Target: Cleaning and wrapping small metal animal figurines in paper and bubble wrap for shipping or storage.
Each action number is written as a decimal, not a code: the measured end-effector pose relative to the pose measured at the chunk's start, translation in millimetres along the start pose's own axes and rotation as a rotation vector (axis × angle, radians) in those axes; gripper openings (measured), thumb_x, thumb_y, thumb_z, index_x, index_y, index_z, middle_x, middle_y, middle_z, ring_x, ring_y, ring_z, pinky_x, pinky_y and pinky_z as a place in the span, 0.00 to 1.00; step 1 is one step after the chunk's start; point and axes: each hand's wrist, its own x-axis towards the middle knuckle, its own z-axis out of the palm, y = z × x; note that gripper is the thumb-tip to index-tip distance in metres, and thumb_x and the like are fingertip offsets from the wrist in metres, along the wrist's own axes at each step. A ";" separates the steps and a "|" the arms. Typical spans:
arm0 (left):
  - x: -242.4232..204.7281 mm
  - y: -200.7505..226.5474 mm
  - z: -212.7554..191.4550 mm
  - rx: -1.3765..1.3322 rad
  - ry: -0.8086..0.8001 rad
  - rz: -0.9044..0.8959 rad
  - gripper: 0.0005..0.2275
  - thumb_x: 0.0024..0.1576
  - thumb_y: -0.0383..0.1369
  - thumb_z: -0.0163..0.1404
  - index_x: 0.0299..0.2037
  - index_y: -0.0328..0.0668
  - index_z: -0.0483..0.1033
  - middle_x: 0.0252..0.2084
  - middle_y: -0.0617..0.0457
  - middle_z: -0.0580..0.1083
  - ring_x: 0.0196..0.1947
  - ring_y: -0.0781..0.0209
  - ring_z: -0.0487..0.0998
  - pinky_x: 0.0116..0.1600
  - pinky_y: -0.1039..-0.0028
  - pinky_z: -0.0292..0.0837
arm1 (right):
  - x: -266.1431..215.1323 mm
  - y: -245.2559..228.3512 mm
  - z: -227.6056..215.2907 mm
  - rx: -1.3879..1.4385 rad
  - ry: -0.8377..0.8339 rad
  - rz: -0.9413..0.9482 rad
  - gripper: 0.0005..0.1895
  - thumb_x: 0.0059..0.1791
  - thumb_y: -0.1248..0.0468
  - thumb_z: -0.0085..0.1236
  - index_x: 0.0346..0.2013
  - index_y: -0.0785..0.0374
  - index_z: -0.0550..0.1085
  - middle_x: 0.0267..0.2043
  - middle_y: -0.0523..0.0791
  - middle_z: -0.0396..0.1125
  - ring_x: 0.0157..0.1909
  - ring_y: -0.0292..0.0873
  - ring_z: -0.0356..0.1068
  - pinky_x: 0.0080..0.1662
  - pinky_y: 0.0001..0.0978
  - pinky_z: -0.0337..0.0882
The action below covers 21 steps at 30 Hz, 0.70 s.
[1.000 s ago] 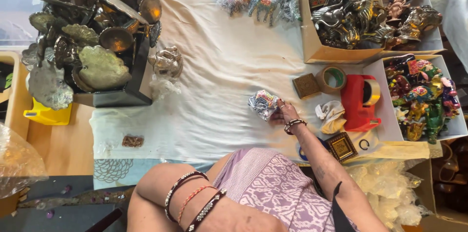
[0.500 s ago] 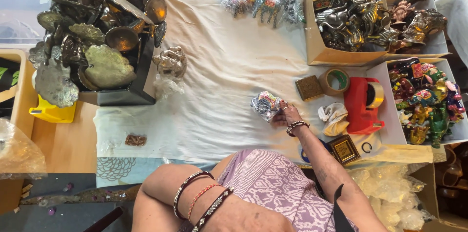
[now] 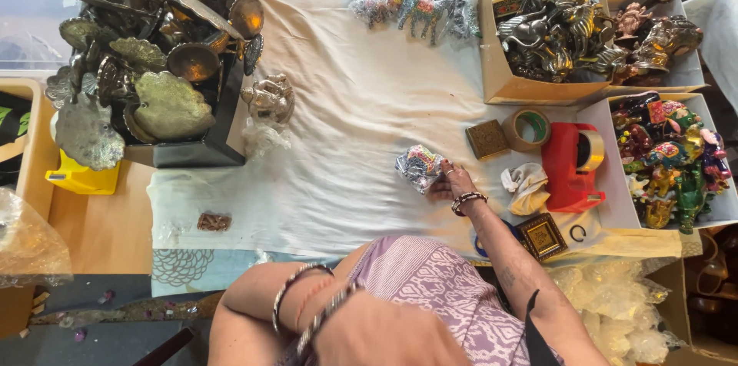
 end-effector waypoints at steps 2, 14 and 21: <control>13.6 40.0 -59.2 -0.007 0.407 0.105 0.10 0.65 0.35 0.52 0.41 0.33 0.72 0.42 0.46 0.73 0.42 0.54 0.76 0.52 0.68 0.74 | -0.4 -0.2 -1.4 0.018 -0.022 0.002 0.28 0.52 0.41 0.50 0.54 0.59 0.72 0.40 0.48 0.74 0.34 0.44 0.76 0.35 0.42 0.80; -176.0 -258.5 -100.2 -0.038 1.224 -1.055 0.29 0.62 0.45 0.56 0.68 0.40 0.59 0.51 0.50 0.75 0.53 0.60 0.78 0.55 0.72 0.76 | 16.3 -15.1 -6.8 -0.091 -0.301 -0.103 0.28 0.51 0.44 0.54 0.54 0.62 0.72 0.44 0.47 0.74 0.40 0.43 0.77 0.44 0.44 0.81; -177.0 -309.9 -78.3 -0.251 1.290 -0.811 0.22 0.56 0.33 0.64 0.58 0.33 0.75 0.39 0.54 0.77 0.34 0.70 0.74 0.37 0.80 0.74 | 26.9 -35.6 14.1 -0.240 -0.314 -0.231 0.28 0.52 0.43 0.52 0.55 0.62 0.74 0.43 0.45 0.75 0.42 0.42 0.77 0.45 0.41 0.81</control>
